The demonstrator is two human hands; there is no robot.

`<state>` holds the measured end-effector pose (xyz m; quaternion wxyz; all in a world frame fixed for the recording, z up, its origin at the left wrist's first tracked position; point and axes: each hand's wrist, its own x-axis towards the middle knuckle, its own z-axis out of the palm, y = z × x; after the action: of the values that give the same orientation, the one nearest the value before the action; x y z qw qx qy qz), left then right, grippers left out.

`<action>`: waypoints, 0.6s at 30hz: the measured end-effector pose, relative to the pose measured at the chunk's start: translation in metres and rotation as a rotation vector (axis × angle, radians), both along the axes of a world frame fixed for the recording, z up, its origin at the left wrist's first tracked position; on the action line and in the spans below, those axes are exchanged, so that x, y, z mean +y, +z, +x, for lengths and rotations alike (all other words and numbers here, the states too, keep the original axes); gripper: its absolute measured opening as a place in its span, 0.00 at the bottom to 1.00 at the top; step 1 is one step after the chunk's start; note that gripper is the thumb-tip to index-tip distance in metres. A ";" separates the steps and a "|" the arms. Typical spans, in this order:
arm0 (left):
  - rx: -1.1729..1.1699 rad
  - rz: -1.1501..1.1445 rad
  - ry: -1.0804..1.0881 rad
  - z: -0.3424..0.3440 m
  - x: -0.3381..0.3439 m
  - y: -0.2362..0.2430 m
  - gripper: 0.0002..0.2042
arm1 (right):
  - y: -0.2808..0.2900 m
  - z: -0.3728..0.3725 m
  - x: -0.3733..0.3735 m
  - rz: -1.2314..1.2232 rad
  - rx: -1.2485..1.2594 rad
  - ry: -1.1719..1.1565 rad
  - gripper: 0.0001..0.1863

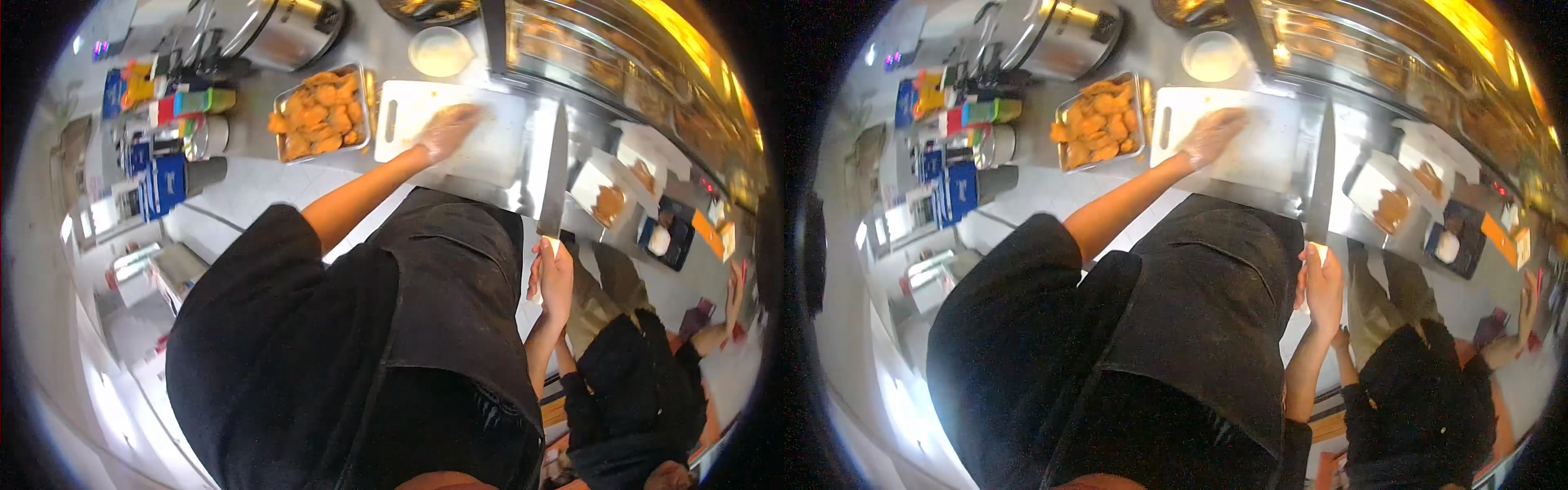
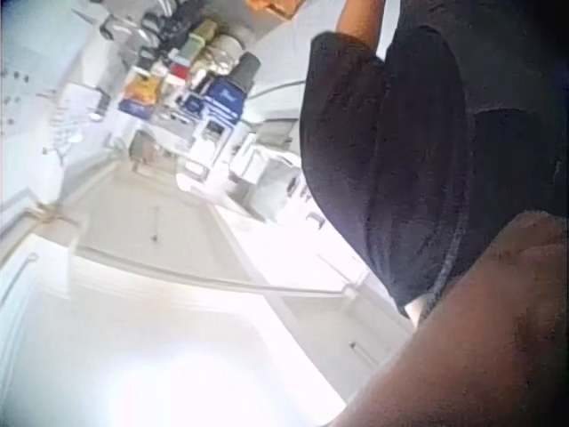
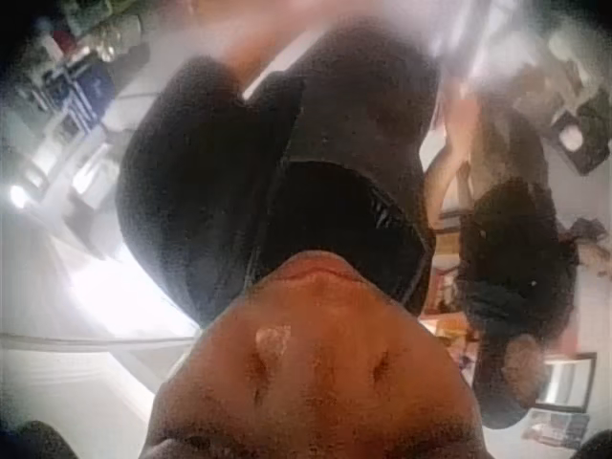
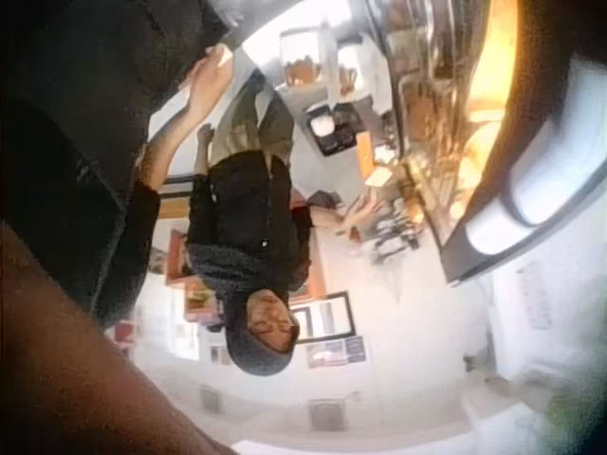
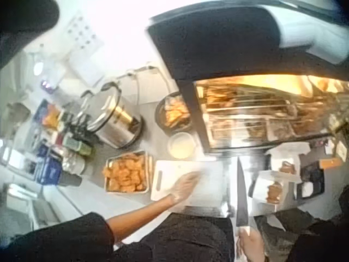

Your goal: The person carries a tray of fried chicken to a prep station, puts on a plastic glove, and slices a piece of chicken on a cutting board with a knife. They place the chicken into a takeout box, move the tray into a warming cabinet, and then walk to another counter to put on a second glove.

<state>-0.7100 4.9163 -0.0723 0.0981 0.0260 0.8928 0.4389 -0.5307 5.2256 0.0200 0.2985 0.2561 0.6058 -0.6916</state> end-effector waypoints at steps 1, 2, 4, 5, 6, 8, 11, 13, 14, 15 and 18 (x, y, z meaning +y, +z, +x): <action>-0.015 -0.007 0.132 0.017 -0.047 -0.016 0.17 | -0.004 -0.014 -0.014 -0.001 0.006 0.021 0.18; 0.088 0.023 0.231 0.037 -0.107 -0.054 0.16 | -0.001 -0.025 -0.029 -0.010 0.038 0.113 0.19; 0.117 -0.229 0.398 0.063 -0.194 -0.060 0.16 | -0.006 -0.035 -0.058 0.044 0.059 0.225 0.20; 0.103 -0.279 0.418 0.068 -0.227 -0.056 0.15 | -0.003 -0.038 -0.072 0.057 0.053 0.226 0.20; 0.090 -0.334 0.447 0.075 -0.259 -0.050 0.15 | -0.001 -0.041 -0.086 0.025 0.056 0.225 0.21; 0.121 -0.599 0.461 0.074 -0.314 -0.042 0.15 | 0.008 -0.046 -0.112 -0.010 0.062 0.214 0.21; 0.115 -0.755 0.440 0.061 -0.391 -0.047 0.15 | 0.015 -0.049 -0.145 0.048 0.053 0.222 0.20; 0.109 -1.027 0.576 0.045 -0.434 -0.070 0.17 | 0.019 -0.048 -0.167 0.079 0.063 0.220 0.20; 0.100 -1.012 0.571 0.038 -0.446 -0.076 0.17 | 0.022 -0.047 -0.178 0.074 0.047 0.194 0.20; -0.097 -0.855 0.564 0.029 -0.459 -0.082 0.18 | 0.024 -0.046 -0.188 0.068 0.032 0.168 0.20; -0.247 -0.642 0.513 0.016 -0.459 -0.093 0.19 | 0.023 -0.040 -0.213 0.101 0.028 0.133 0.20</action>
<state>-0.6940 4.4571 -0.1655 0.0950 -0.2816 0.9431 0.1488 -0.5704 5.0123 0.0433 0.3221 0.2205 0.6595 -0.6424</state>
